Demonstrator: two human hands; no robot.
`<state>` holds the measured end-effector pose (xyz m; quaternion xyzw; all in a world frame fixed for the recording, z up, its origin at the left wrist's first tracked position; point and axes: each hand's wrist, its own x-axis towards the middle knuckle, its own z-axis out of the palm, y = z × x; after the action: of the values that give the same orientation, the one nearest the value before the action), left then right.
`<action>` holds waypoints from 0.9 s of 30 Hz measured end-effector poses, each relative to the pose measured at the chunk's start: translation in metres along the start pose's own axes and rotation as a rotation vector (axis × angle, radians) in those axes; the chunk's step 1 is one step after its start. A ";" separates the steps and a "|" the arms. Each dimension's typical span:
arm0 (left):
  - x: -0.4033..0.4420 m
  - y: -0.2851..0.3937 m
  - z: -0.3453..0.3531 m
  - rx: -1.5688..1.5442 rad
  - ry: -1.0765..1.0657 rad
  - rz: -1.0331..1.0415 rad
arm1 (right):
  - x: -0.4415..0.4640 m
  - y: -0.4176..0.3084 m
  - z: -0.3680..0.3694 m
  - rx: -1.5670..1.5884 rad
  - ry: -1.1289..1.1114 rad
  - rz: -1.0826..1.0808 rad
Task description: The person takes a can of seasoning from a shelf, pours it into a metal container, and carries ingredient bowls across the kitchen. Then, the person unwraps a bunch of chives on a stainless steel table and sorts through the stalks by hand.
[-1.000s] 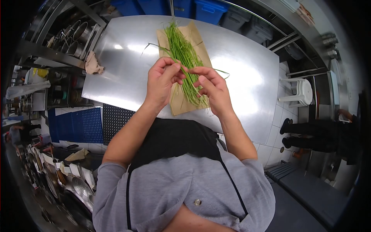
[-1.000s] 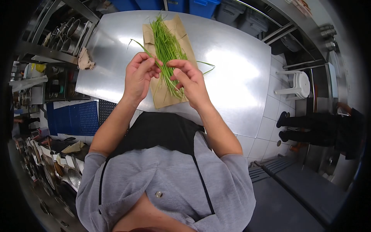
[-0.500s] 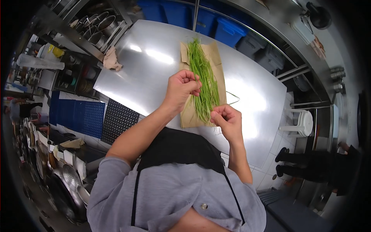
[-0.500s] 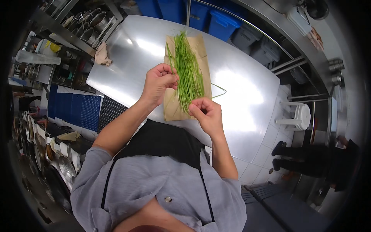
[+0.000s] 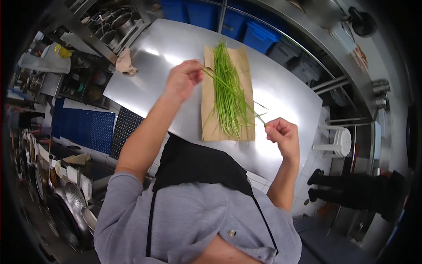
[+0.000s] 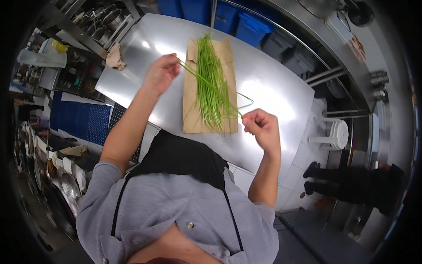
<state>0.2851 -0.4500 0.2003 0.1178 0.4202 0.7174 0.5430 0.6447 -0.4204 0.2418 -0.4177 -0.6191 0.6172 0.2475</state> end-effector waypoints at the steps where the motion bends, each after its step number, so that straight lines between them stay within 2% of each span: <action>1: 0.008 0.004 -0.016 -0.022 -0.009 -0.002 | 0.002 -0.006 -0.007 -0.031 -0.009 0.000; 5: 0.022 0.019 -0.048 -0.124 0.117 -0.036 | 0.022 -0.027 -0.027 -0.207 0.041 -0.128; 7: 0.031 0.023 -0.055 -0.119 0.151 0.020 | 0.034 -0.033 -0.041 -0.284 0.124 -0.202; 9: 0.040 0.029 -0.070 -0.126 0.178 0.075 | 0.048 -0.023 -0.061 -0.216 0.250 -0.199; 10: 0.045 0.031 -0.080 -0.136 0.184 0.098 | 0.055 -0.006 -0.074 -0.233 0.362 -0.145; 13: 0.050 0.027 -0.118 -0.169 0.207 0.115 | 0.063 0.096 -0.118 -0.572 0.620 0.030; 15: 0.025 0.016 -0.099 0.146 0.221 0.153 | 0.036 0.109 -0.091 -0.748 0.742 0.122; 16: 0.011 0.008 -0.093 0.312 0.237 0.171 | 0.023 0.110 -0.076 -0.716 0.758 0.154; 18: -0.008 -0.028 -0.066 0.622 0.066 0.264 | 0.000 0.102 -0.045 -0.636 0.787 0.233; 19: -0.006 -0.052 -0.064 0.806 -0.125 0.415 | -0.006 0.097 -0.033 -0.591 0.803 0.274; 20: -0.019 -0.063 -0.032 1.104 -0.214 0.578 | -0.009 0.101 -0.026 -0.579 0.816 0.270; 22: -0.026 -0.079 0.003 1.403 -0.478 0.825 | -0.009 0.111 -0.023 -0.697 0.816 0.210; 24: -0.021 -0.091 0.021 1.610 -0.631 0.841 | -0.008 0.114 -0.019 -0.893 0.876 0.059; 26: -0.016 -0.102 0.013 1.776 -0.591 0.784 | -0.003 0.112 -0.014 -1.169 0.989 -0.197; 27: -0.015 -0.109 0.007 1.858 -0.566 0.747 | 0.001 0.110 -0.010 -1.011 0.932 -0.169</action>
<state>0.3691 -0.4532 0.1297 0.7763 0.6011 0.1799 0.0605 0.6759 -0.4264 0.1365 -0.6536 -0.6904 -0.0124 0.3098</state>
